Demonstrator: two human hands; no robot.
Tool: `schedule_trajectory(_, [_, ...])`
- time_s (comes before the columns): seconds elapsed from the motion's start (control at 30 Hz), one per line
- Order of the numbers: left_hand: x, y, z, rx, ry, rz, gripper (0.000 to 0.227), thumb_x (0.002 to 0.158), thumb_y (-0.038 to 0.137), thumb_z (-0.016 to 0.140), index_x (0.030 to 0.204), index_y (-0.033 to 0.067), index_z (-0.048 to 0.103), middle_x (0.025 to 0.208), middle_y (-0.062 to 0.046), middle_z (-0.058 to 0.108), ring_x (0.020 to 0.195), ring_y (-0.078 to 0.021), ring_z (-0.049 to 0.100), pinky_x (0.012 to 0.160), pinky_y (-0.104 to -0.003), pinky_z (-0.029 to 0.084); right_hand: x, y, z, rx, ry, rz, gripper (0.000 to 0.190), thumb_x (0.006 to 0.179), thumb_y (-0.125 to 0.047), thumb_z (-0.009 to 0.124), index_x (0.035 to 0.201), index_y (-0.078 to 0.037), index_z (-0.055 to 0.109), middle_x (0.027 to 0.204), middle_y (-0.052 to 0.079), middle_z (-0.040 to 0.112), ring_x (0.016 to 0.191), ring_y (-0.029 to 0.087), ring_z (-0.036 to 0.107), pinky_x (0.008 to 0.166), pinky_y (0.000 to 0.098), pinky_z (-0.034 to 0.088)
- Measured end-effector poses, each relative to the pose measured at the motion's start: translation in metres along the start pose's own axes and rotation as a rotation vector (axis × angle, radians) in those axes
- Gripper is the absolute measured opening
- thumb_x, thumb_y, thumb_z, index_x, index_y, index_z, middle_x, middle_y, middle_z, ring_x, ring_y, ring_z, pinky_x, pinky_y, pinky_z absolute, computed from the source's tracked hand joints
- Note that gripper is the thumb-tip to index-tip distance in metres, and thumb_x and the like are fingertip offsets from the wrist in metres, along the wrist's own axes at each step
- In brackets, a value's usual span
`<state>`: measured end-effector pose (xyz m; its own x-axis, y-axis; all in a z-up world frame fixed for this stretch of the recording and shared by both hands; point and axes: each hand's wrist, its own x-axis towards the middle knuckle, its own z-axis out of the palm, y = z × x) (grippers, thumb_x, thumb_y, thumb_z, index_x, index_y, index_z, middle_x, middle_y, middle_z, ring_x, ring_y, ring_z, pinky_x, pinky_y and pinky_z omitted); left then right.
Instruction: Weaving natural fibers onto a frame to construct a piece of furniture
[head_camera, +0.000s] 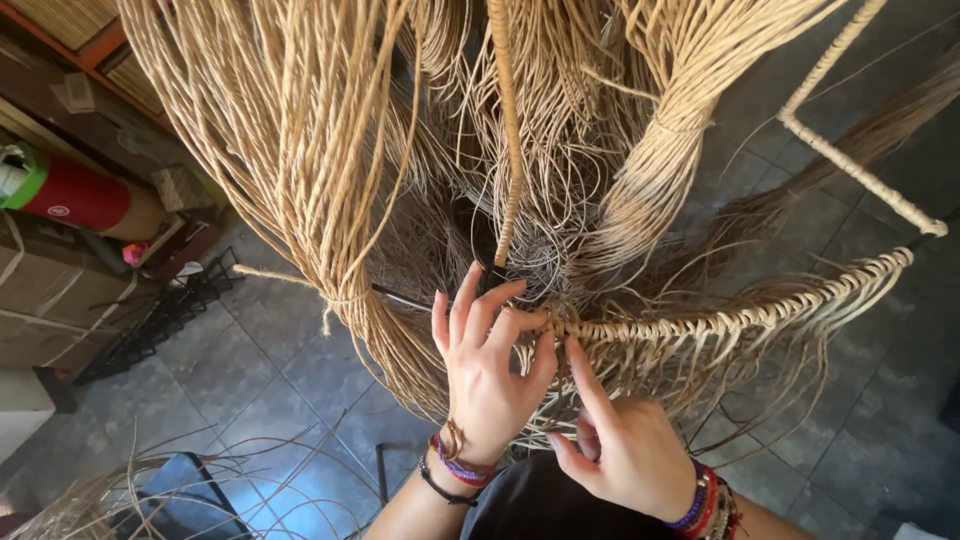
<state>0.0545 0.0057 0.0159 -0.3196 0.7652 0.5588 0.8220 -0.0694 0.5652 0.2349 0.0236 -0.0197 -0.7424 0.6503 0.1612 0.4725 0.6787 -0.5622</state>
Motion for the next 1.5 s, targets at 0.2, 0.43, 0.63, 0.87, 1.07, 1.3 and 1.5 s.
schedule_trajectory(0.2, [0.001,0.001,-0.001,-0.006,-0.007,0.000,0.010,0.084,0.021,0.071,0.093,0.0210,0.067,0.125,0.003,0.066,0.144,-0.0341,0.046,0.121,-0.060,0.019,-0.005,-0.001,-0.002,0.003,0.024,-0.011,0.098,0.085,-0.032,0.076,0.160,-0.005,0.019,0.055,-0.009,0.066,0.041,0.010,0.061,0.050,0.0321,0.056])
schedule_trajectory(0.43, [0.002,0.001,-0.002,-0.003,-0.012,0.013,0.010,0.085,0.021,0.070,0.094,0.0205,0.066,0.124,0.003,0.066,0.144,-0.0339,0.046,0.121,-0.058,0.018,-0.008,-0.002,-0.004,0.021,0.055,0.043,0.099,0.086,-0.031,0.077,0.160,-0.006,0.018,0.056,-0.010,0.066,0.041,0.006,0.060,0.050,0.0265,0.058])
schedule_trajectory(0.63, [0.003,0.001,-0.003,0.000,-0.020,0.018,0.010,0.085,0.022,0.070,0.094,0.0212,0.066,0.124,0.003,0.066,0.144,-0.0338,0.047,0.120,-0.057,0.018,-0.013,-0.002,-0.006,0.071,0.074,0.072,0.098,0.086,-0.029,0.076,0.161,-0.006,0.016,0.057,-0.009,0.066,0.043,0.007,0.060,0.052,0.0275,0.057])
schedule_trajectory(0.87, [0.002,0.000,-0.002,0.006,-0.026,0.015,0.010,0.085,0.022,0.069,0.094,0.0221,0.067,0.123,0.004,0.066,0.144,-0.0334,0.046,0.120,-0.057,0.018,-0.015,0.003,-0.007,0.095,0.116,0.078,0.097,0.086,-0.027,0.075,0.160,-0.005,0.017,0.056,-0.010,0.065,0.042,0.005,0.059,0.050,0.0243,0.057])
schedule_trajectory(1.07, [0.002,0.000,-0.001,0.020,-0.013,0.010,0.009,0.083,0.021,0.070,0.091,0.0210,0.065,0.123,0.004,0.067,0.143,-0.0337,0.048,0.120,-0.056,0.019,-0.017,0.006,-0.012,0.122,0.092,0.109,0.096,0.086,-0.026,0.073,0.161,-0.006,0.017,0.055,-0.010,0.065,0.042,0.006,0.059,0.049,0.0268,0.055])
schedule_trajectory(1.3, [0.014,0.022,0.003,0.091,0.018,0.059,0.009,0.085,0.025,0.069,0.093,0.0196,0.067,0.132,-0.005,0.065,0.145,-0.0365,0.043,0.122,-0.060,0.016,-0.017,0.014,-0.009,0.127,0.071,0.091,0.098,0.084,-0.026,0.075,0.161,-0.007,0.016,0.057,-0.010,0.068,0.044,0.009,0.063,0.054,0.0279,0.057])
schedule_trajectory(1.5, [0.023,0.043,0.010,-0.005,-0.124,0.122,0.012,0.091,0.029,0.066,0.088,0.0174,0.068,0.128,-0.005,0.064,0.145,-0.0404,0.042,0.117,-0.068,0.020,-0.019,0.021,-0.011,0.146,0.038,0.110,0.100,0.080,-0.025,0.077,0.160,-0.006,0.020,0.059,-0.007,0.071,0.043,0.010,0.065,0.051,0.0286,0.058])
